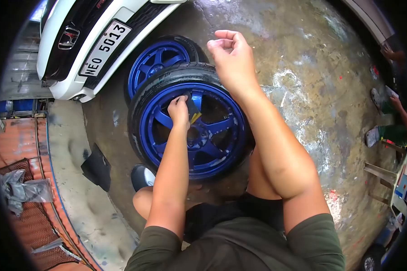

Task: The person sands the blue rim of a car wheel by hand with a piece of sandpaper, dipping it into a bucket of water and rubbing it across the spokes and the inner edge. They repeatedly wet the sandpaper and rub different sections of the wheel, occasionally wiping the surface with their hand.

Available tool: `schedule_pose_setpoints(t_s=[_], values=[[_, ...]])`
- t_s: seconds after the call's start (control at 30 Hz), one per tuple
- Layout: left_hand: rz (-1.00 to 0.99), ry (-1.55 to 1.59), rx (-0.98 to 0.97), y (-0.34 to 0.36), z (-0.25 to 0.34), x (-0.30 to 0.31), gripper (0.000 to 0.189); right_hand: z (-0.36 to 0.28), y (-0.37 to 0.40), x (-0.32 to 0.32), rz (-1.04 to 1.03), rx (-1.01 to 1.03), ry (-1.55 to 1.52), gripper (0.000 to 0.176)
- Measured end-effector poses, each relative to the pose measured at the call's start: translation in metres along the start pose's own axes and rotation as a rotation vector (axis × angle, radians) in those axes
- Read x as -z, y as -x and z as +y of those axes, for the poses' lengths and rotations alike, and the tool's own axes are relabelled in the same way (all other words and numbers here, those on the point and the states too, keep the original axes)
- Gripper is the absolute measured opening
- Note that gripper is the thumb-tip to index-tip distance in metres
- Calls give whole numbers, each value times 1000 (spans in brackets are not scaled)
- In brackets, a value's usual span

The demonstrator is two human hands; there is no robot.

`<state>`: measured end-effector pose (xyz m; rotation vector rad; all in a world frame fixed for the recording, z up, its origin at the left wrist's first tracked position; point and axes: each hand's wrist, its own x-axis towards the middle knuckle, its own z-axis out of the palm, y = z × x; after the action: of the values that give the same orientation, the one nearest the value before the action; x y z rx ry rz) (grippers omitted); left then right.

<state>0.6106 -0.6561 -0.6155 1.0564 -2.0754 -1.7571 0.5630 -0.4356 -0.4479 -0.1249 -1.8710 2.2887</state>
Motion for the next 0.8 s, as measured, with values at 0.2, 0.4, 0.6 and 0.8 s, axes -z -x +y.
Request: schedule_pose_setpoints(t_s=[0.2, 0.4, 0.6, 0.8], values=[[56, -3, -191, -13, -11, -9, 32, 3, 2, 1, -48, 32, -66, 37], [171, -209, -168, -20, -18, -8, 35, -5, 13, -7, -106, 31, -23, 35], [686, 41, -36, -21, -7, -30, 40, -5, 22, -18, -133, 33, 10, 34], [400, 238, 41, -9, -4, -30, 40, -6, 21, -16, -136, 71, 13, 31]])
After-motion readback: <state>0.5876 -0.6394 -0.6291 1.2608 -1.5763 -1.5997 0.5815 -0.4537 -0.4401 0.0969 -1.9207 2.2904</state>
